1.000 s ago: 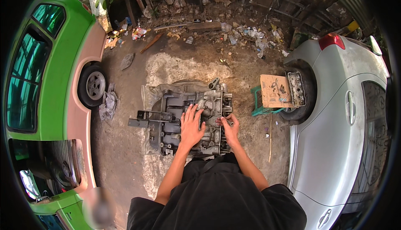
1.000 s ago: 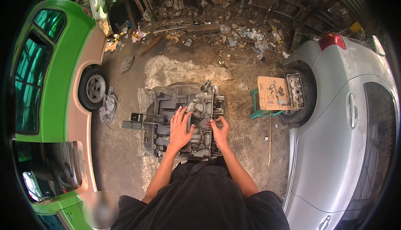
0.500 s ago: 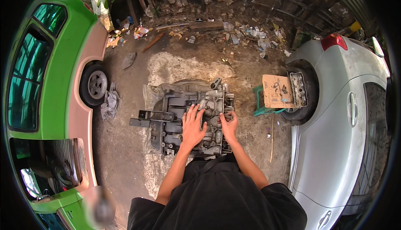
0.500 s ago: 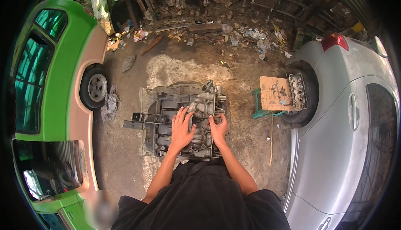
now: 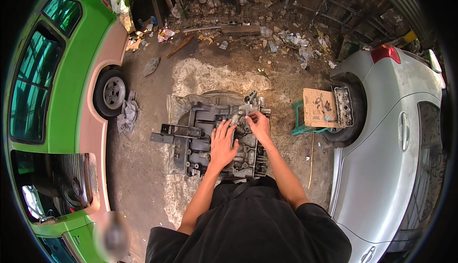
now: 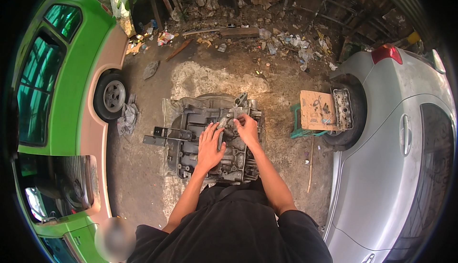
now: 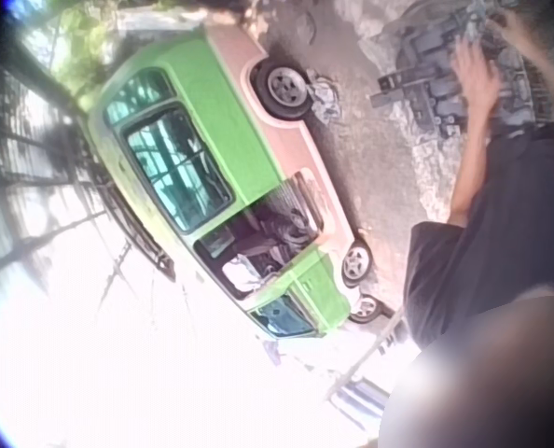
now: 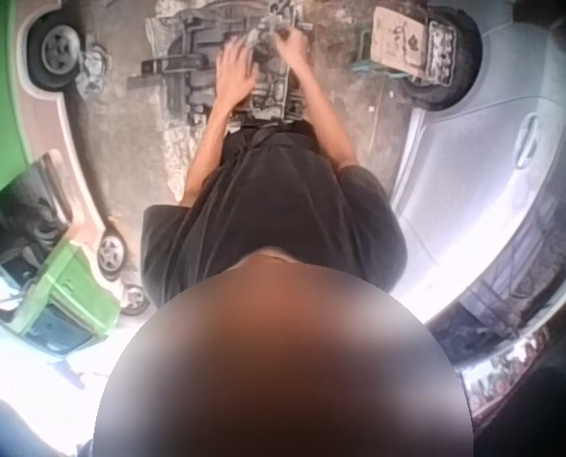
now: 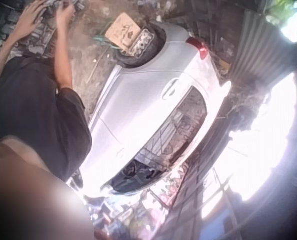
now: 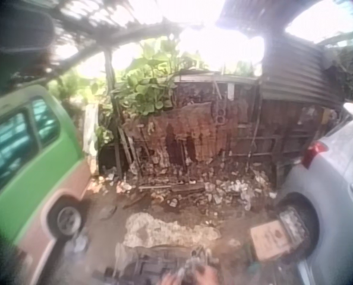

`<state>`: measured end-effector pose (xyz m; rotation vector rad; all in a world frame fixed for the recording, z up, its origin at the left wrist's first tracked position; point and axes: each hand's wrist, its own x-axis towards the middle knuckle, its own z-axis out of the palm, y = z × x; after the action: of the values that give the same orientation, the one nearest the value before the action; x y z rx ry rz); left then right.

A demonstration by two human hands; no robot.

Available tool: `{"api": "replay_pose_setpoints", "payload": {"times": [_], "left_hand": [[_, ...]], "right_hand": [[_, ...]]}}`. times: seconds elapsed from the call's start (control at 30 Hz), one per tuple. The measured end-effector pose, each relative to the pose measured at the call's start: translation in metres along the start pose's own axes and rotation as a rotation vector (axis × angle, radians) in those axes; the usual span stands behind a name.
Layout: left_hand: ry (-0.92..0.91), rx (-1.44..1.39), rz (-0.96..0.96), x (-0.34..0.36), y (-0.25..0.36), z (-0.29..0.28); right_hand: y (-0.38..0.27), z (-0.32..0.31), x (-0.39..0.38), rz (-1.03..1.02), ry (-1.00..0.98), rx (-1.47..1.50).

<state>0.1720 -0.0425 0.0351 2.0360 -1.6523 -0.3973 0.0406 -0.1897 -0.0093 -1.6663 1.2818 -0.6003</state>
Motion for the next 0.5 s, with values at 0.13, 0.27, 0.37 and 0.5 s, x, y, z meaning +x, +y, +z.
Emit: {"api": "replay_pose_setpoints", "payload": {"times": [0.13,0.27,0.37,0.5], "left_hand": [[0.006,0.003,0.001,0.0,-0.002,0.0],[0.001,-0.012,-0.002,0.0,-0.001,0.001],[-0.004,-0.007,-0.006,0.0,-0.001,0.001],[-0.004,-0.001,0.003,0.0,-0.003,0.0]], "right_hand": [[0.007,-0.012,-0.001,-0.028,0.153,0.412],[0.012,-0.022,-0.017,0.057,0.235,0.711],[0.017,-0.023,-0.046,0.137,0.223,0.79],[0.024,-0.014,-0.074,0.163,0.238,0.786]]}}
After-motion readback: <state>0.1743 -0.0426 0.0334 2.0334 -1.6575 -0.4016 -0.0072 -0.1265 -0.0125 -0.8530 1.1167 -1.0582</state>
